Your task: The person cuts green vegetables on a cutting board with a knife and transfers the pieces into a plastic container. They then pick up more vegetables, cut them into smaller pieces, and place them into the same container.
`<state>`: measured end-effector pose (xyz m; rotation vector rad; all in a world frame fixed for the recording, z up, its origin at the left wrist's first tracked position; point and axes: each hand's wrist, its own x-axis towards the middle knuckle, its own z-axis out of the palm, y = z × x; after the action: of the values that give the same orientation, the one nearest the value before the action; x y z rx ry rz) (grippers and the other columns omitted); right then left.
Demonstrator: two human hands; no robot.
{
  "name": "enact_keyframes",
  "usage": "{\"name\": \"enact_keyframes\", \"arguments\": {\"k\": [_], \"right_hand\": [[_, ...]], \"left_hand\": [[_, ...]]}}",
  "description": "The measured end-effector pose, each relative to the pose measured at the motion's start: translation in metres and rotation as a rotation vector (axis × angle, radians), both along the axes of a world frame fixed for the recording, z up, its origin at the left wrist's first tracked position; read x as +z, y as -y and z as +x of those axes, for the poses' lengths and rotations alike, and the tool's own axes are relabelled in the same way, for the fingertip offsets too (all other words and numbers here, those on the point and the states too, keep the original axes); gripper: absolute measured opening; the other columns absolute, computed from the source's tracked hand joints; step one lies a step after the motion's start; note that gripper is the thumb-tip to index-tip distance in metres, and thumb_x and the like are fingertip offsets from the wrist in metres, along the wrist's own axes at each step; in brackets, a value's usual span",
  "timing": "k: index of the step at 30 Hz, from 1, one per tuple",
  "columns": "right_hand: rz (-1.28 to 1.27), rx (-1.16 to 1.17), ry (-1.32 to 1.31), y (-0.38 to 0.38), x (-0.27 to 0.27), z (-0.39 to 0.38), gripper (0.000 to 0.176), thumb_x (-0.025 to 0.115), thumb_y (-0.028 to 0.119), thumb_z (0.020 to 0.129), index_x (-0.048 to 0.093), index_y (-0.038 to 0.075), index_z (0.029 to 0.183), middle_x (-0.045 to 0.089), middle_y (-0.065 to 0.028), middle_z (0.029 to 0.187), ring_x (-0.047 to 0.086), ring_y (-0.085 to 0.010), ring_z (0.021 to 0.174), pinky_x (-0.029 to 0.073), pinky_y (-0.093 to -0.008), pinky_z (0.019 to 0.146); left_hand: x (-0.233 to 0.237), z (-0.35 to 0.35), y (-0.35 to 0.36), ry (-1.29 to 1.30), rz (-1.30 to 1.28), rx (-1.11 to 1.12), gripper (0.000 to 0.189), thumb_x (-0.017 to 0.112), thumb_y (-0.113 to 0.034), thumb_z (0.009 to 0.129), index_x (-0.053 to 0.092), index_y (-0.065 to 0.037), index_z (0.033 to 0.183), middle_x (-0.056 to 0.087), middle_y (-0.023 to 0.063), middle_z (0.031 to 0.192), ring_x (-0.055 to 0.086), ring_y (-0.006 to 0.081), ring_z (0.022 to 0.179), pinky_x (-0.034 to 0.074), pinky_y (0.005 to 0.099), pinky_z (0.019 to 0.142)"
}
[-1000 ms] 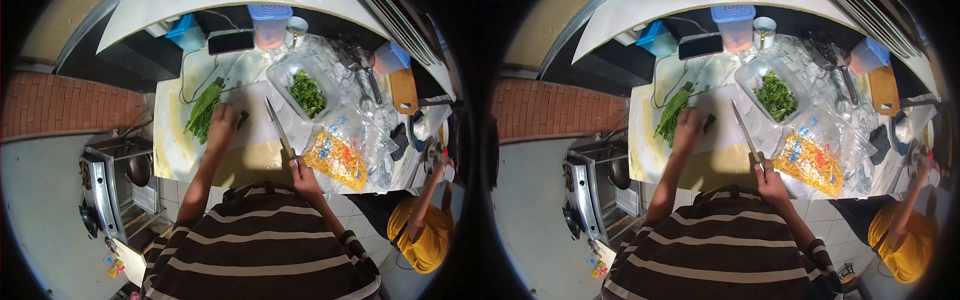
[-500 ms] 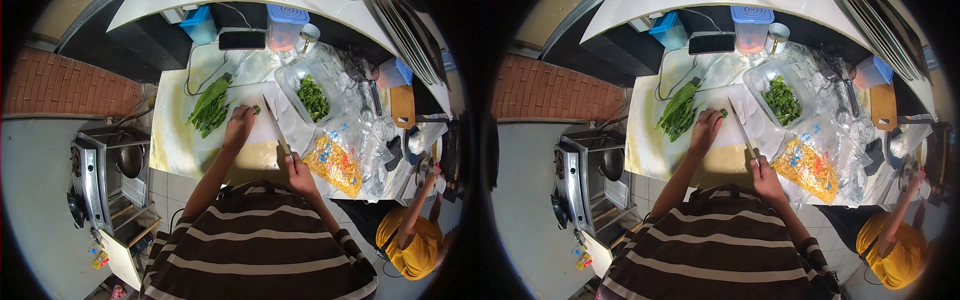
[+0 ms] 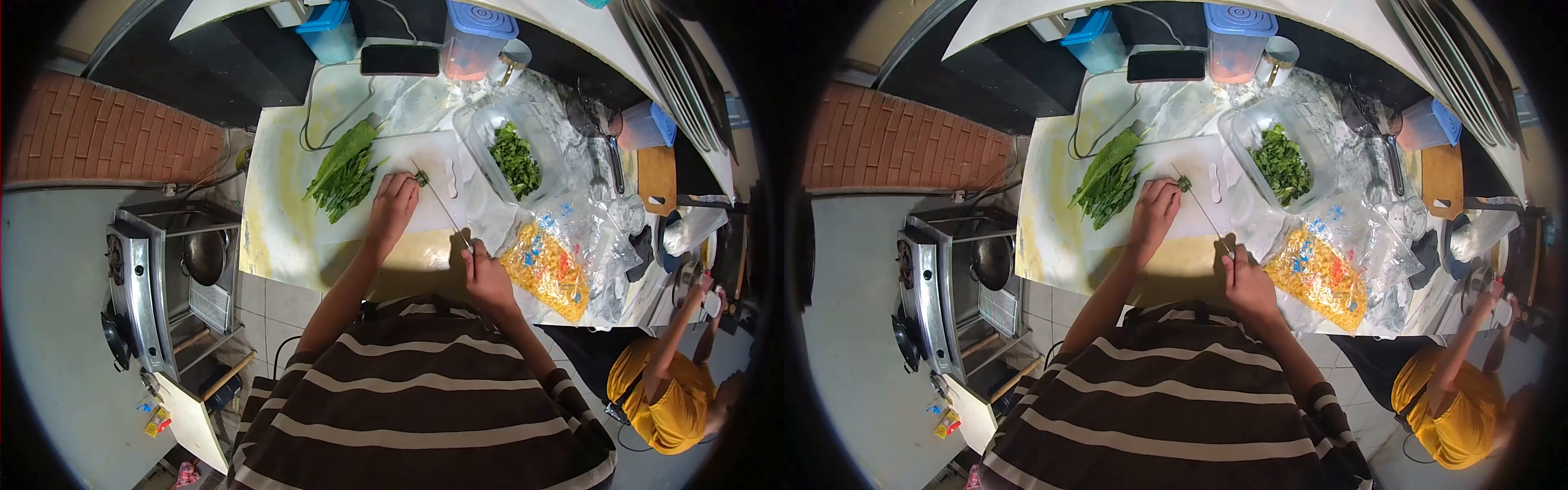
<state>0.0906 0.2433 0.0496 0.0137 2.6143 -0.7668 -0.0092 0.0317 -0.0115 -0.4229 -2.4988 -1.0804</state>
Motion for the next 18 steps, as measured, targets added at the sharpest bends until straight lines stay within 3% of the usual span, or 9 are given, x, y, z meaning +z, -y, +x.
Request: {"name": "enact_keyframes", "arguments": {"k": [7, 13, 18], "right_hand": [[0.066, 0.043, 0.027, -0.006, 0.006, -0.005, 0.042, 0.038, 0.039, 0.103, 0.044, 0.003, 0.124, 0.064, -0.029, 0.073, 0.063, -0.0508, 0.071, 0.05, -0.0587, 0.062], [0.135, 0.108, 0.124, -0.009, 0.014, -0.022, 0.045, 0.037, 0.039, 0.103, 0.045, 0.002, 0.126, 0.065, -0.0298, 0.074, 0.065, -0.0498, 0.073, 0.052, -0.0577, 0.065], [0.169, 0.156, 0.033, -0.005, 0.012, -0.037, 0.044, 0.04, 0.038, 0.103, 0.048, 0.0, 0.123, 0.065, -0.0298, 0.075, 0.066, -0.0493, 0.073, 0.053, -0.057, 0.065]], "left_hand": [[-0.006, -0.002, -0.001, -0.006, 0.046, 0.015, 0.013, 0.071, 0.0, 0.08, 0.064, -0.003, 0.09, 0.064, 0.0084, 0.097, 0.059, 0.0292, 0.09, 0.05, 0.0386, 0.077], [-0.01, 0.001, -0.001, 0.06, 0.048, 0.034, 0.007, 0.067, -0.004, 0.084, 0.064, -0.003, 0.091, 0.064, 0.0086, 0.098, 0.06, 0.0283, 0.094, 0.051, 0.0392, 0.08], [-0.01, -0.002, -0.002, 0.018, 0.074, 0.038, 0.011, 0.07, -0.002, 0.081, 0.062, -0.003, 0.089, 0.065, 0.0089, 0.097, 0.061, 0.029, 0.09, 0.051, 0.0388, 0.077]]}}
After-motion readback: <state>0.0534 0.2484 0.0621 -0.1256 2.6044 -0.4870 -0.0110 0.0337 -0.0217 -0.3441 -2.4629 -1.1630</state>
